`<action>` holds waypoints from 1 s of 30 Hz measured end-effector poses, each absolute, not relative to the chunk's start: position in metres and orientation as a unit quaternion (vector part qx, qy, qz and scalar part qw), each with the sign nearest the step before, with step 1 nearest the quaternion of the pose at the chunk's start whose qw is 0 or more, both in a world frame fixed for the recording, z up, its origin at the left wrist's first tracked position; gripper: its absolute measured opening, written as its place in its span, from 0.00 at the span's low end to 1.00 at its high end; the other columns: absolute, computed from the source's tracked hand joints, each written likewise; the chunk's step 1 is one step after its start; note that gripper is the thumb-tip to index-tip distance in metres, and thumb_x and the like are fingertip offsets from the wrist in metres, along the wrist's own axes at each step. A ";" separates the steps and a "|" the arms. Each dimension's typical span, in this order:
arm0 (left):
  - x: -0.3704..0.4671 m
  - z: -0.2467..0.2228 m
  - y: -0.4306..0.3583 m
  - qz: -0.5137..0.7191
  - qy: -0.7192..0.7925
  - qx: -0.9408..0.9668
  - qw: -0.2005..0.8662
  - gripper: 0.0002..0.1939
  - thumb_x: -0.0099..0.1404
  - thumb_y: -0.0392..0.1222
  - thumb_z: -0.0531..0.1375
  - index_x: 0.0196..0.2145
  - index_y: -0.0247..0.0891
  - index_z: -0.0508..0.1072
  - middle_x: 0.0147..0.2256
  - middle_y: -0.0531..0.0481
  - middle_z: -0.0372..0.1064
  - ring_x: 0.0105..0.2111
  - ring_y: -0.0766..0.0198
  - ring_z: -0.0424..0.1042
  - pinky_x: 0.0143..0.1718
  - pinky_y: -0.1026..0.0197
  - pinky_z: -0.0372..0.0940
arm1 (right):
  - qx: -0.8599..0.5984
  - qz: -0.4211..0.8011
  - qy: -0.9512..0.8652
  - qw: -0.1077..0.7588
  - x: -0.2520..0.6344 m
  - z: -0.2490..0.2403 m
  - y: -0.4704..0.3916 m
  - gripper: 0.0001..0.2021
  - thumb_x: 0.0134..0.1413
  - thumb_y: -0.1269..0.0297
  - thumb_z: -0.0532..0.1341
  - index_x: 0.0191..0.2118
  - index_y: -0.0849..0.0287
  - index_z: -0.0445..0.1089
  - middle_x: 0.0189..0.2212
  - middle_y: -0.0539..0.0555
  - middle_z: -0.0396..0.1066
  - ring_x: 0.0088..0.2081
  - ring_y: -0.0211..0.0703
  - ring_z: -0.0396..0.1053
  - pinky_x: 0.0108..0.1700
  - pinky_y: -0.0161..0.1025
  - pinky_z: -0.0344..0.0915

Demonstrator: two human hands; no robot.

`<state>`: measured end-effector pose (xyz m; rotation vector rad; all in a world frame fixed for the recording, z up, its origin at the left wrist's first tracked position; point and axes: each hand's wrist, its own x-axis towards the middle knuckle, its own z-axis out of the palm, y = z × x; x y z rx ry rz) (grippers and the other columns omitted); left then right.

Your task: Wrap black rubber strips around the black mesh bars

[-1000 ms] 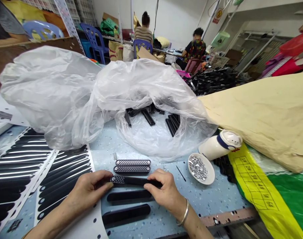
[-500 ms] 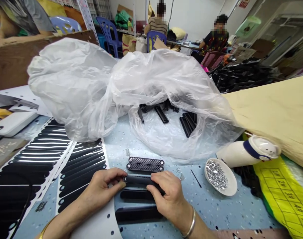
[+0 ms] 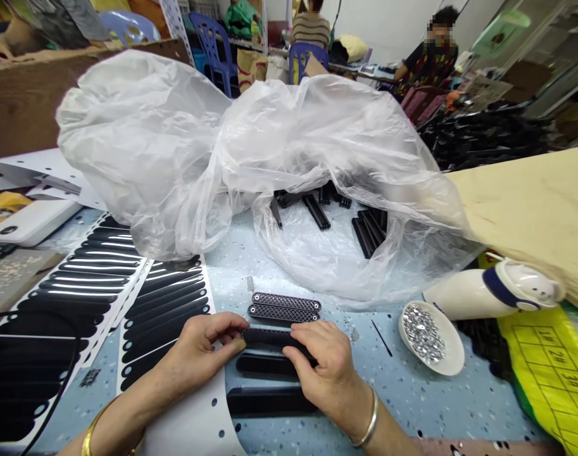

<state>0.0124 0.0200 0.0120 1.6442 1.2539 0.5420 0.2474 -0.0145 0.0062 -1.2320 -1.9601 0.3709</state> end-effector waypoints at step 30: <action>0.008 0.005 0.019 0.268 0.476 0.739 0.394 0.13 0.59 0.33 0.59 0.41 0.39 0.78 0.33 0.50 0.78 0.29 0.64 0.75 0.31 0.63 0.70 | -0.492 0.161 -0.778 0.357 0.245 0.005 -0.013 0.05 0.57 0.69 0.62 0.38 0.58 0.76 0.32 0.56 0.78 0.32 0.47 0.74 0.36 0.44 0.69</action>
